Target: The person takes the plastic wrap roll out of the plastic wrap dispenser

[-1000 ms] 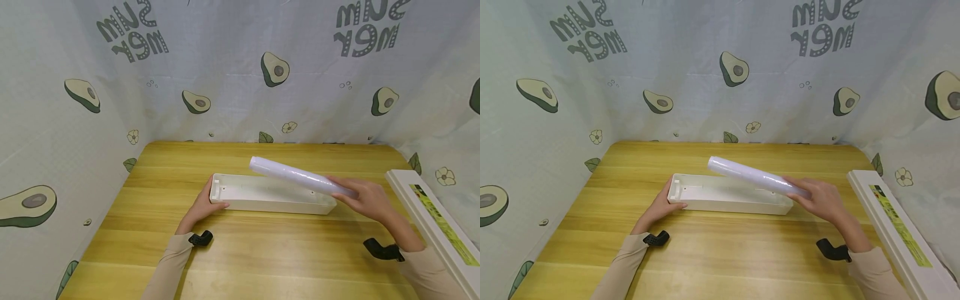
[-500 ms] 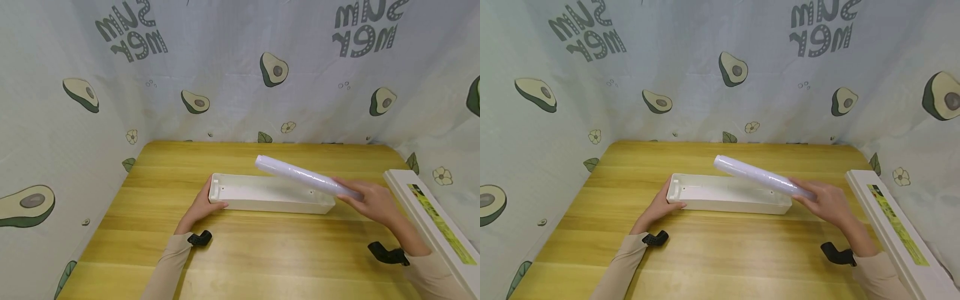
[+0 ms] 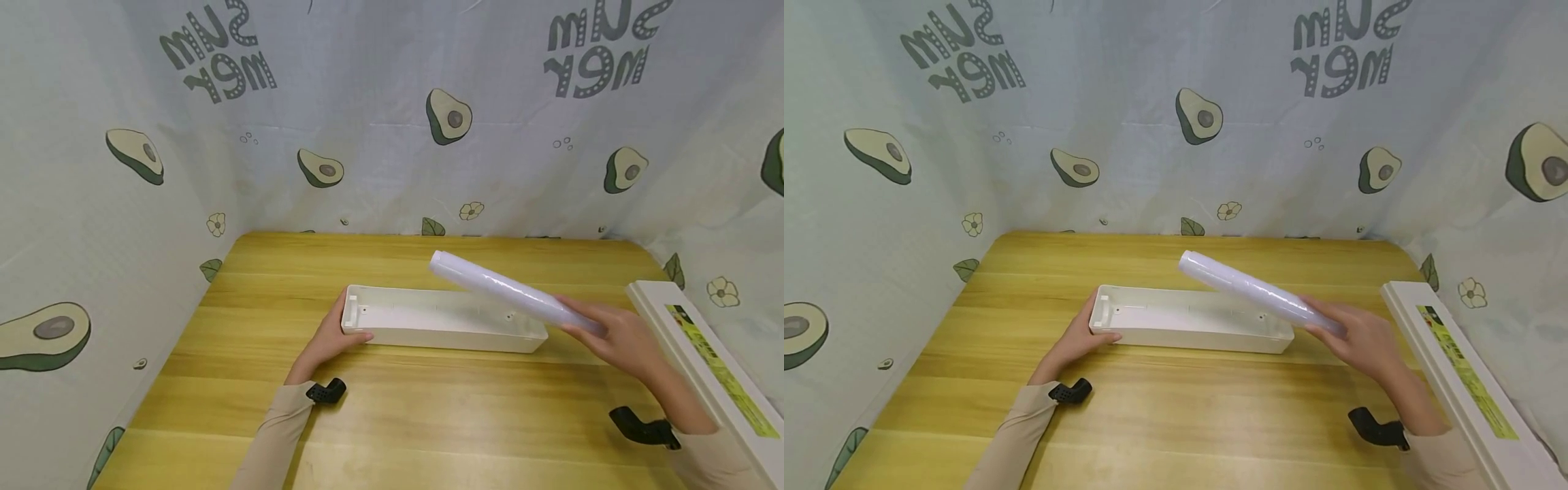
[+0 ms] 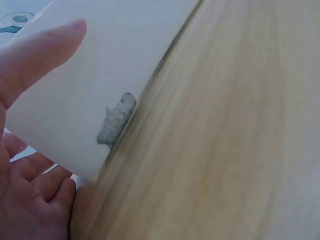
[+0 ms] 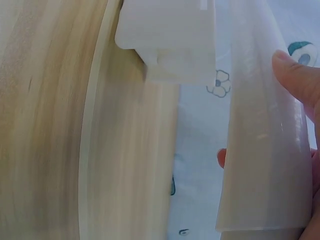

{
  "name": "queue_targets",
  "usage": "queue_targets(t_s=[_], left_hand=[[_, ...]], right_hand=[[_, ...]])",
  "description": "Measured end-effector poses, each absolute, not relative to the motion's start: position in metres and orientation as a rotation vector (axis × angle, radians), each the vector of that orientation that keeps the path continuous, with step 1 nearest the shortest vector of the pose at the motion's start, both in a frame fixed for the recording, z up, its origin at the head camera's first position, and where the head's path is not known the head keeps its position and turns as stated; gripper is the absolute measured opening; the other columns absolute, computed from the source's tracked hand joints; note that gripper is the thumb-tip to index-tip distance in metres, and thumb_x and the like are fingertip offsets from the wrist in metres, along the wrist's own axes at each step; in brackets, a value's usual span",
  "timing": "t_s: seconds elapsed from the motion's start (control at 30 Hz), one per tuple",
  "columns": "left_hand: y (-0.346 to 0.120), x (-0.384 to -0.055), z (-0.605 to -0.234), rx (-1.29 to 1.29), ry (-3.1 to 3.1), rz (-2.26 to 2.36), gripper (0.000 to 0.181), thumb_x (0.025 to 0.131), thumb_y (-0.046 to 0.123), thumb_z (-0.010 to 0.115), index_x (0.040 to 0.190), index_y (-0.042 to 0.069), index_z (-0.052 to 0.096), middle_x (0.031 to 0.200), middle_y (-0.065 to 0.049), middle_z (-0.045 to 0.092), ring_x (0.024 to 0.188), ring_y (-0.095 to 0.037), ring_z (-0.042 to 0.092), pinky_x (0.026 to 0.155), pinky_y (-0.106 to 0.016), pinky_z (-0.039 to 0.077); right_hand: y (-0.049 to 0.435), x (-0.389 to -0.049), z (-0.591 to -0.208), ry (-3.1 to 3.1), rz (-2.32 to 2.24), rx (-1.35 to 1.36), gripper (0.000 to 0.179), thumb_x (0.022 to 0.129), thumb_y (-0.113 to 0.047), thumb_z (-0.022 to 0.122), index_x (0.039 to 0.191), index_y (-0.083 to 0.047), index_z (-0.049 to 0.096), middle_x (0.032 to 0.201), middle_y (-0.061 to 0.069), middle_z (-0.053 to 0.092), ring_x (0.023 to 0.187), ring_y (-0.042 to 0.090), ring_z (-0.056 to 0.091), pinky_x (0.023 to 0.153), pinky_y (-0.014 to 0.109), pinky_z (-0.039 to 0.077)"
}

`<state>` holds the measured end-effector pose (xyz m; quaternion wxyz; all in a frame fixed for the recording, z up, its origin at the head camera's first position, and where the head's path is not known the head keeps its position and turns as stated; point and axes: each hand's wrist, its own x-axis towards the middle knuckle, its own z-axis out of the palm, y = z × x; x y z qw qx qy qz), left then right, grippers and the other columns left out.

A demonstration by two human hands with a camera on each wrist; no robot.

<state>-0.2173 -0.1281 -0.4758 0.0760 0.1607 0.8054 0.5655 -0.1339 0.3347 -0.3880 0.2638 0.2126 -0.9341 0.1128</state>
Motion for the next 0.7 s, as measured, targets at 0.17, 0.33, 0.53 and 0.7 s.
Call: queue_targets(t_s=[0.17, 0.33, 0.53, 0.7], left_hand=[[-0.128, -0.217, -0.476, 0.475, 2.422, 1.678, 0.105, 0.074, 0.019, 0.080, 0.152, 0.016, 0.009, 0.150, -0.009, 0.033, 0.133, -0.029, 0.038, 0.110, -0.050, 0.030], [-0.128, -0.215, -0.472, 0.452, 2.415, 1.659, 0.104, 0.075, 0.015, 0.078, 0.152, 0.015, 0.007, 0.151, -0.011, 0.031, 0.134, -0.030, 0.036, 0.111, -0.049, 0.029], [-0.126, -0.203, -0.446, 0.444, 2.398, 1.618, 0.102, 0.078, 0.011, 0.075, 0.151, 0.007, 0.005, 0.152, -0.016, 0.028, 0.135, -0.033, 0.035, 0.111, -0.048, 0.029], [-0.126, -0.202, -0.444, 0.441, 2.393, 1.626, 0.102, 0.078, 0.011, 0.075, 0.152, 0.008, 0.005, 0.152, -0.017, 0.028, 0.135, -0.033, 0.035, 0.111, -0.049, 0.029]], right_hand=[[0.340, -0.128, -0.388, -2.529, 0.297, 0.528, 0.066, 0.064, -0.017, 0.082, 0.126, -0.023, 0.061, 0.096, 0.017, 0.072, 0.069, 0.029, 0.064, 0.054, 0.030, 0.042], [0.341, -0.126, -0.386, -2.551, 0.283, 0.498, 0.065, 0.067, -0.020, 0.081, 0.128, -0.024, 0.059, 0.097, 0.019, 0.071, 0.067, 0.028, 0.062, 0.051, 0.032, 0.042], [0.343, -0.123, -0.384, -2.574, 0.283, 0.449, 0.061, 0.072, -0.025, 0.078, 0.129, -0.023, 0.058, 0.099, 0.021, 0.070, 0.068, 0.030, 0.062, 0.051, 0.031, 0.040], [0.345, -0.120, -0.385, -2.567, 0.277, 0.406, 0.059, 0.073, -0.028, 0.077, 0.129, -0.022, 0.058, 0.098, 0.022, 0.070, 0.065, 0.029, 0.060, 0.048, 0.027, 0.035]])
